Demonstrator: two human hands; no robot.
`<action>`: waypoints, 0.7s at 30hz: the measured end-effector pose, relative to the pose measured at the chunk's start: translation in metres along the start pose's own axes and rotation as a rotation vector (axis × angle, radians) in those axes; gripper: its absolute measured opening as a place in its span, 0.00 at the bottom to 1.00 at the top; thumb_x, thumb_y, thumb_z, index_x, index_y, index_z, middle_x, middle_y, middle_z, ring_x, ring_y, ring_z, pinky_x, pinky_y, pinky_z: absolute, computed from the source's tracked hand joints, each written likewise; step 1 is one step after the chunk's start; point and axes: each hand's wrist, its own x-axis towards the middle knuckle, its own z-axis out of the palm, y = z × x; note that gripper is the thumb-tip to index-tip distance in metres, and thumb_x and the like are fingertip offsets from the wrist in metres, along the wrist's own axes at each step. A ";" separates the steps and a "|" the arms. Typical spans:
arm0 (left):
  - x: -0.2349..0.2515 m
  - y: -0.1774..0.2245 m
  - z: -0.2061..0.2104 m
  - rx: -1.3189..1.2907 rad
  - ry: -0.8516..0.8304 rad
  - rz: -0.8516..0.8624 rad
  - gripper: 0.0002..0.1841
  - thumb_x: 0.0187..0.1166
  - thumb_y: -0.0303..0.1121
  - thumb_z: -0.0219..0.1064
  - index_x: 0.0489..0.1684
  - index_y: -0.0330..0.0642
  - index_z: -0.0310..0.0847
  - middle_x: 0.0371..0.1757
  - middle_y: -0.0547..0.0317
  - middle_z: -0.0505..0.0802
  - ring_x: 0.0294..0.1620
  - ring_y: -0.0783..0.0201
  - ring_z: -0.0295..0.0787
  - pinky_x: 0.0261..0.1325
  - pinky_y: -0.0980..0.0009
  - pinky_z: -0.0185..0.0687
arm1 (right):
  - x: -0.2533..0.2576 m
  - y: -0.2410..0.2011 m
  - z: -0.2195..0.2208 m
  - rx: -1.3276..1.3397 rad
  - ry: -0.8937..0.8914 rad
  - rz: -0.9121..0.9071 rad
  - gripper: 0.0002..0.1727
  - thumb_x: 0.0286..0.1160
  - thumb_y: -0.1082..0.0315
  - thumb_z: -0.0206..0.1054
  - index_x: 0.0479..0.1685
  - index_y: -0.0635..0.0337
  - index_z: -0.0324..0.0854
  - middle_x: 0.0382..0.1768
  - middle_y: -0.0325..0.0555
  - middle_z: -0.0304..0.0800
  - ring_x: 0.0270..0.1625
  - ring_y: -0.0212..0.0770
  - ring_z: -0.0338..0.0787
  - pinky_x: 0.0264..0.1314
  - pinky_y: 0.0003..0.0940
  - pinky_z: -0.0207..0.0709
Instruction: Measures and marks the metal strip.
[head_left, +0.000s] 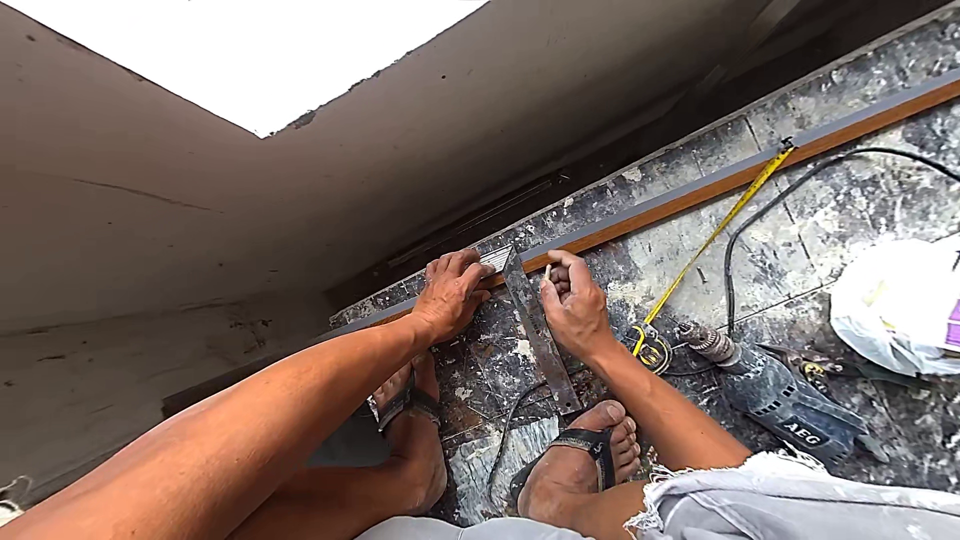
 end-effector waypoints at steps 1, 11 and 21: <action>0.000 0.001 -0.001 -0.003 -0.003 0.000 0.19 0.84 0.49 0.65 0.71 0.61 0.82 0.78 0.54 0.80 0.82 0.49 0.71 0.80 0.42 0.65 | 0.006 -0.003 -0.002 0.002 -0.021 0.032 0.25 0.79 0.65 0.67 0.75 0.58 0.72 0.41 0.42 0.89 0.34 0.34 0.89 0.39 0.34 0.87; 0.002 0.001 0.000 -0.044 0.008 -0.006 0.17 0.83 0.47 0.67 0.68 0.62 0.84 0.75 0.53 0.82 0.79 0.48 0.74 0.76 0.43 0.68 | 0.034 -0.018 0.003 -0.302 -0.147 -0.003 0.11 0.78 0.63 0.66 0.42 0.57 0.92 0.35 0.46 0.91 0.39 0.43 0.90 0.44 0.44 0.85; 0.002 -0.001 0.001 -0.043 -0.001 -0.002 0.17 0.83 0.47 0.66 0.69 0.63 0.83 0.75 0.54 0.82 0.79 0.49 0.74 0.77 0.44 0.66 | 0.037 -0.036 -0.015 -0.533 -0.435 0.016 0.10 0.76 0.63 0.66 0.32 0.59 0.87 0.31 0.49 0.86 0.39 0.50 0.90 0.41 0.51 0.84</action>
